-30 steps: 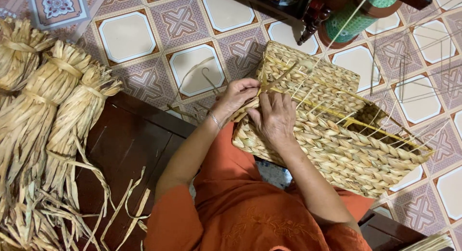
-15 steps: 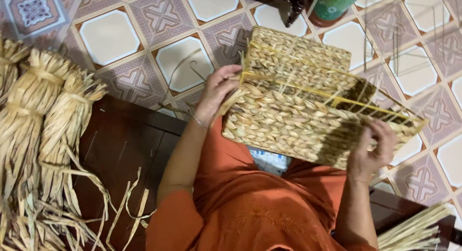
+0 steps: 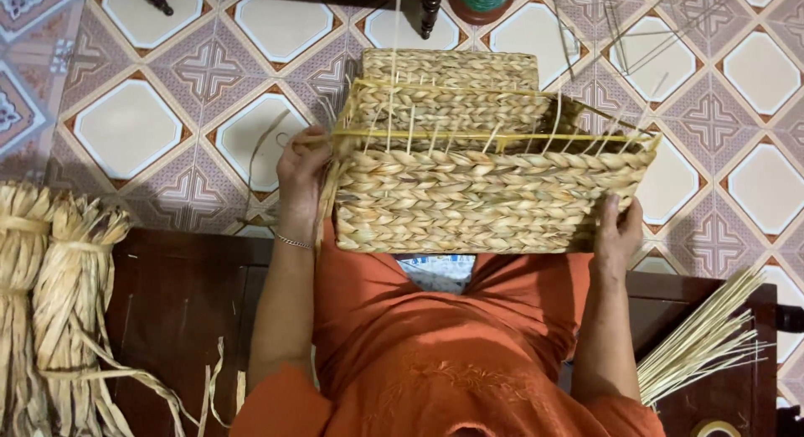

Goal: The person weaves a basket by hand, threading and tucking dried plant strands along the rim and edges of the woven frame.

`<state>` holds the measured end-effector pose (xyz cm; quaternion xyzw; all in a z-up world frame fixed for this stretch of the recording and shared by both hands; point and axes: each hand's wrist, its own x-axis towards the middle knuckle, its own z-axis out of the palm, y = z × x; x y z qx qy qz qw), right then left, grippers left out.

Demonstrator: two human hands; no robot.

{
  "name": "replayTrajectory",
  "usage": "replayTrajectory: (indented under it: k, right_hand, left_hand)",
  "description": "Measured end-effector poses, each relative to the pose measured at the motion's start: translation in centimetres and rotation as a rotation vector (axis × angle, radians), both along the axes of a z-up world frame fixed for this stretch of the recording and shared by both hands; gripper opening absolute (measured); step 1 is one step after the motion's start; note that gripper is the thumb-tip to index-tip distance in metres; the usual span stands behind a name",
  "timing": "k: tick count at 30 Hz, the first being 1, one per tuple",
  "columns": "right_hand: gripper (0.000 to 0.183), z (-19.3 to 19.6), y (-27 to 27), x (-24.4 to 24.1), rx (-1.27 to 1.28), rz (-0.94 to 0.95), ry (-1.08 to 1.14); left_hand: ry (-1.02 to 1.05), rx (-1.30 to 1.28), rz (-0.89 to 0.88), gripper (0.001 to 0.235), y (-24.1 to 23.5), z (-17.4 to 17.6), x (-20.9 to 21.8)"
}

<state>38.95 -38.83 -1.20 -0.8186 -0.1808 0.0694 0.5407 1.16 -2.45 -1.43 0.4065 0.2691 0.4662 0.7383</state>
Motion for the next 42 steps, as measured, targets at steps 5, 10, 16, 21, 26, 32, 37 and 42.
replayTrajectory:
  k: [5, 10, 16, 21, 26, 32, 37, 42]
  right_hand:
    - [0.042, 0.5, 1.2, 1.5, 0.141, -0.016, -0.040]
    - [0.037, 0.4, 1.1, 5.7, 0.336, -0.050, -0.029]
    - [0.028, -3.1, -0.4, 11.0, 0.478, -0.048, 0.037]
    - [0.022, 4.4, 1.9, 4.3, 0.318, -0.107, -0.009]
    - [0.010, 5.1, 5.7, -0.9, -0.020, 0.075, -1.065]
    - [0.014, 12.2, 15.6, -16.9, 0.105, 0.856, -0.713]
    - [0.012, 13.1, 19.2, -20.7, -0.027, 0.957, -0.881]
    - [0.013, 10.3, 20.5, -19.7, -0.135, 0.963, -0.605]
  left_hand:
    - [0.255, -0.016, 0.074, 0.050, -1.6, 3.7, 1.8]
    - [0.039, -0.075, 0.066, 0.060, -2.9, 0.9, 4.1]
    - [-0.097, -0.144, 0.067, 0.052, -6.5, 0.3, 5.8]
    - [-0.107, 0.089, -0.049, 0.034, -6.6, -0.1, 3.8]
    - [-0.247, -0.061, -0.008, 0.045, -6.3, 3.8, 2.6]
    - [-0.231, -0.085, -0.055, 0.044, -6.1, 3.1, 1.5]
    - [-0.118, 0.020, -0.010, 0.032, -6.7, 2.6, 0.9]
    - [-0.231, -0.018, -0.044, 0.031, -6.7, 2.8, -0.4]
